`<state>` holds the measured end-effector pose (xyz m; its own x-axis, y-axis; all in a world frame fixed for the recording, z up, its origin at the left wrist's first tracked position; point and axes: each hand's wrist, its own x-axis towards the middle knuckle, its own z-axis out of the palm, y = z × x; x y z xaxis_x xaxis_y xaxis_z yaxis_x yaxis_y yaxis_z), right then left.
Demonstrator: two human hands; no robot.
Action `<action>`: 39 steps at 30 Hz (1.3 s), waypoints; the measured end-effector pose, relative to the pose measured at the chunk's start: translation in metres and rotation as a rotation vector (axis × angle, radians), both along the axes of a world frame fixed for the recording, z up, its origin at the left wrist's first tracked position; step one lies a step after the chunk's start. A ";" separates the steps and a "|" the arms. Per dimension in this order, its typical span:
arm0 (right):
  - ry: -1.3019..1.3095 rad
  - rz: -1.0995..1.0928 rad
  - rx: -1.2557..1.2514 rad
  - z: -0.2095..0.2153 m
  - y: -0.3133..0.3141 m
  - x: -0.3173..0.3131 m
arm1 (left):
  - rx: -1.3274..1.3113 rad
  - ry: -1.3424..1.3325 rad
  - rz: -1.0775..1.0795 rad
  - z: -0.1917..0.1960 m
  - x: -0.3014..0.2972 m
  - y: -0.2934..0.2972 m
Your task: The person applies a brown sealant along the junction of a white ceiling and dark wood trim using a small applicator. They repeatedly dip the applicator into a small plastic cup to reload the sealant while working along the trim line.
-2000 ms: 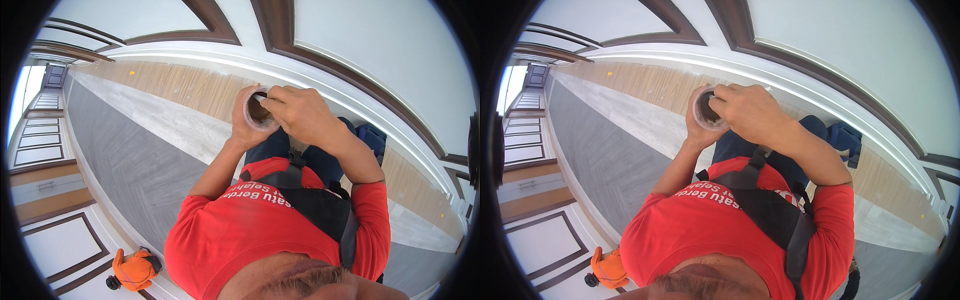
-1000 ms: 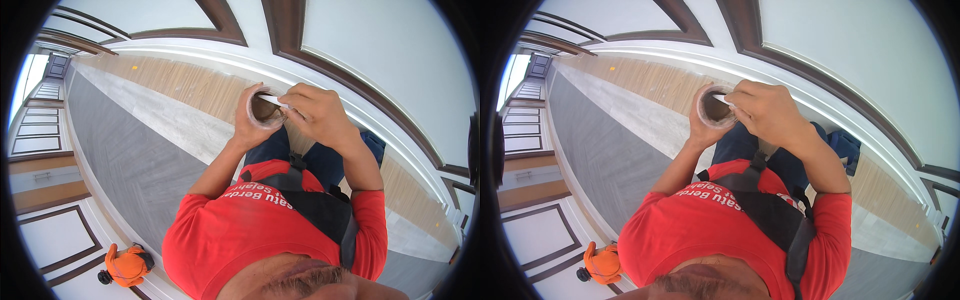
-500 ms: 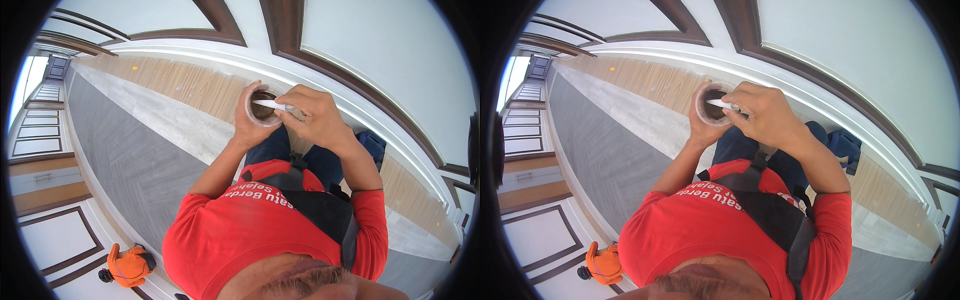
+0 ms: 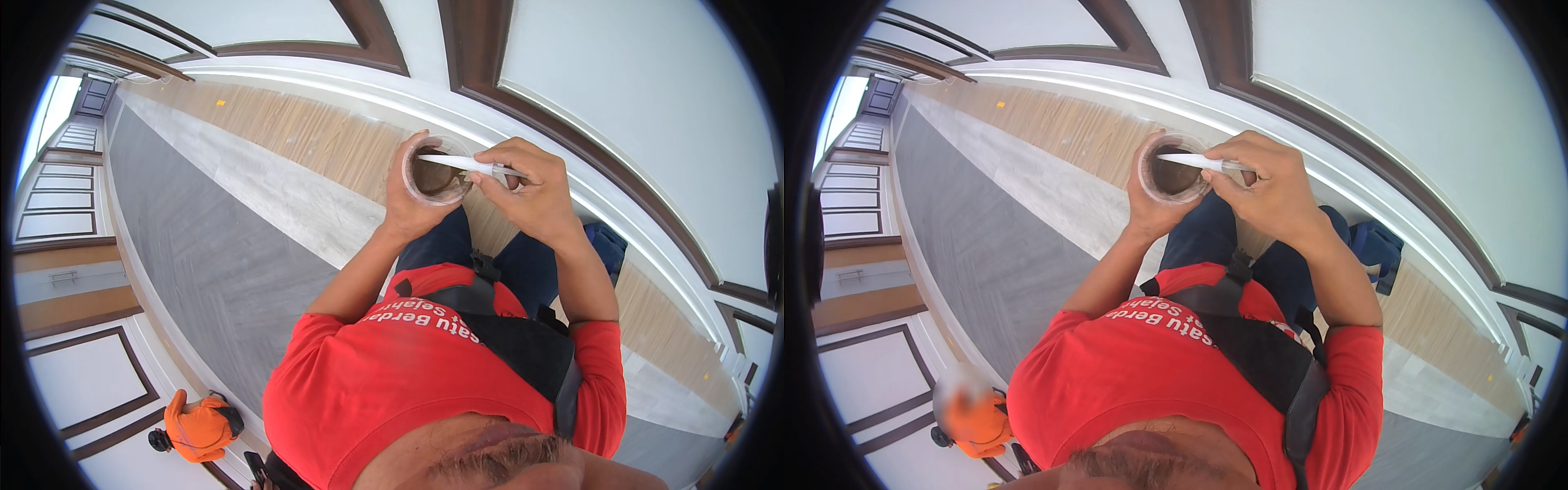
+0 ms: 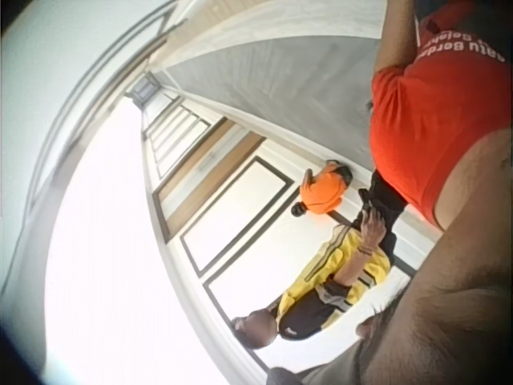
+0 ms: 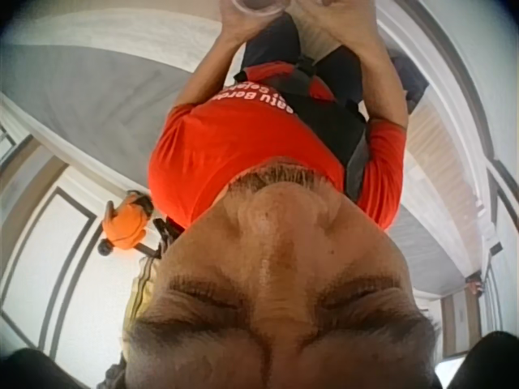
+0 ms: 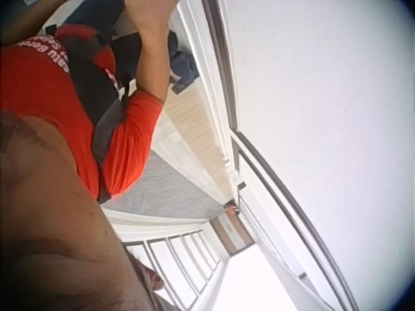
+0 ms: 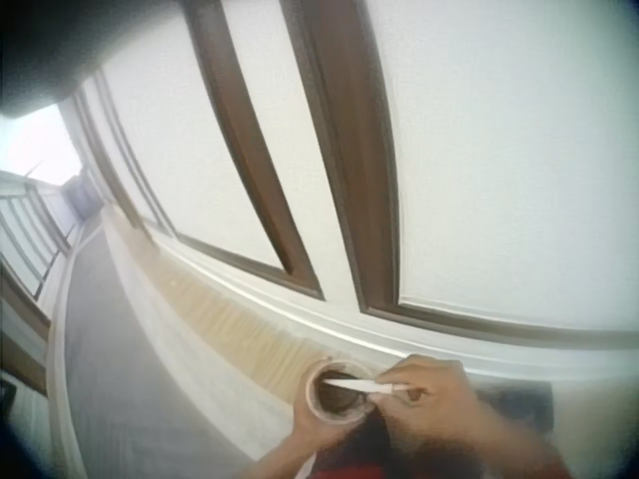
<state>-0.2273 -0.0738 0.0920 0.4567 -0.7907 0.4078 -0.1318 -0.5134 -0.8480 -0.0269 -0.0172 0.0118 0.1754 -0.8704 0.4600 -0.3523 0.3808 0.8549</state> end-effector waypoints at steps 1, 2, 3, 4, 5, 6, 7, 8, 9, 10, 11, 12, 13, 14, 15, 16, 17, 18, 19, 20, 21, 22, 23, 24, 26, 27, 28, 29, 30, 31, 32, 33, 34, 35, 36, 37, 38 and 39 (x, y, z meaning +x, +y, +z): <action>0.006 -0.005 0.020 0.000 -0.001 -0.001 | 0.005 0.031 -0.007 0.000 0.000 0.000; 0.011 -0.008 0.041 -0.001 -0.001 -0.002 | 0.009 0.063 -0.013 -0.001 0.000 0.000; 0.017 -0.012 0.062 -0.001 -0.002 -0.004 | 0.009 0.061 -0.004 -0.001 0.001 0.001; 0.018 -0.014 0.069 -0.001 -0.003 -0.005 | 0.009 0.060 0.005 -0.001 0.002 0.001; 0.020 -0.017 0.076 -0.001 -0.003 -0.006 | 0.009 0.059 0.012 -0.002 0.002 0.000; 0.022 -0.021 0.083 -0.001 -0.003 -0.006 | 0.003 0.042 0.017 -0.002 0.002 0.000; 0.016 -0.014 0.075 -0.002 -0.003 -0.006 | -0.003 0.025 0.022 -0.001 0.002 0.000; 0.009 -0.008 0.067 -0.004 -0.003 -0.006 | -0.008 0.006 0.025 0.000 0.002 0.000; 0.001 -0.002 0.059 -0.005 -0.002 -0.005 | -0.003 0.030 0.016 -0.001 0.002 -0.001; 0.001 0.021 0.045 -0.005 -0.001 -0.003 | 0.002 0.054 0.006 -0.003 0.002 -0.001; 0.000 0.041 0.030 -0.005 0.001 -0.001 | 0.007 0.079 -0.007 -0.005 0.002 -0.002; 0.000 0.061 0.015 -0.004 0.002 0.001 | 0.010 0.078 -0.009 -0.005 0.002 -0.002; -0.004 0.073 0.037 -0.003 0.003 0.001 | 0.013 0.076 -0.012 -0.005 0.003 -0.001; -0.008 0.089 0.058 -0.002 0.004 0.001 | 0.015 0.075 -0.011 -0.005 0.003 -0.001; -0.012 0.104 0.079 -0.001 0.004 0.001 | 0.020 0.078 -0.004 -0.005 0.003 -0.001; -0.023 0.067 0.100 -0.002 0.004 -0.001 | 0.026 0.081 0.004 -0.003 0.002 0.000; -0.031 0.032 0.118 -0.003 0.002 -0.005 | 0.028 0.086 0.014 -0.003 0.002 -0.001; -0.040 -0.003 0.137 -0.005 -0.001 -0.008 | 0.025 0.086 0.022 -0.004 0.002 -0.001; -0.055 -0.016 0.155 -0.008 -0.003 -0.010 | 0.022 0.086 0.030 -0.004 0.003 -0.002; -0.068 -0.033 0.172 -0.011 -0.005 -0.012 | 0.019 0.089 0.034 -0.005 0.003 -0.002; -0.081 -0.050 0.189 -0.014 -0.006 -0.014 | 0.022 0.083 0.039 -0.006 0.004 -0.002; -0.072 -0.051 0.217 -0.019 -0.008 -0.016 | 0.025 0.078 0.044 -0.007 0.005 -0.002; -0.062 -0.051 0.245 -0.023 -0.009 -0.017 | 0.028 0.073 0.050 -0.007 0.006 -0.003; -0.053 -0.052 0.273 -0.025 -0.009 -0.017 | 0.033 0.088 0.047 -0.007 0.006 -0.003; -0.117 -0.042 0.357 -0.028 -0.009 -0.017 | 0.044 0.117 0.041 -0.008 0.007 -0.005; -0.150 -0.037 0.398 -0.028 -0.009 -0.016 | 0.038 0.110 0.041 -0.007 0.007 -0.007; -0.172 -0.031 0.391 -0.031 -0.011 -0.016 | 0.033 0.103 0.040 -0.007 0.008 -0.008; -0.196 -0.026 0.385 -0.034 -0.012 -0.016 | 0.028 0.095 0.038 -0.006 0.008 -0.009; -0.220 -0.021 0.378 -0.035 -0.014 -0.016 | 0.030 0.106 0.035 -0.006 0.009 -0.011; -0.236 -0.020 0.374 -0.036 -0.014 -0.015 | 0.032 0.117 0.032 -0.006 0.009 -0.012; -0.253 -0.021 0.370 -0.035 -0.013 -0.012 | 0.033 0.127 0.025 -0.006 0.009 -0.014; -0.271 -0.023 0.365 -0.035 -0.014 -0.011 | 0.045 0.161 0.020 -0.006 0.009 -0.016; -0.256 -0.010 0.361 -0.036 -0.015 -0.010 | 0.056 0.195 0.015 -0.006 0.009 -0.017; -0.242 0.002 0.357 -0.037 -0.017 -0.011 | 0.068 0.229 0.008 -0.005 0.008 -0.019; -0.228 0.014 0.353 -0.037 -0.019 -0.011 | 0.053 0.221 0.010 -0.004 0.007 -0.021; -0.249 -0.003 0.355 -0.037 -0.021 -0.011 | 0.039 0.212 0.013 -0.003 0.008 -0.022; -0.270 -0.022 0.357 -0.035 -0.024 -0.011 | 0.024 0.205 0.012 -0.001 0.008 -0.024; -0.291 -0.040 0.359 -0.034 -0.027 -0.011 | 0.013 0.190 0.016 0.002 0.009 -0.025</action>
<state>-0.2380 -0.1009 0.0580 0.3297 -0.9200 0.2118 0.1243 -0.1800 -0.9758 -0.0184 -0.0424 0.0133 0.2718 -0.8723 0.4064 -0.1897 0.3654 0.9113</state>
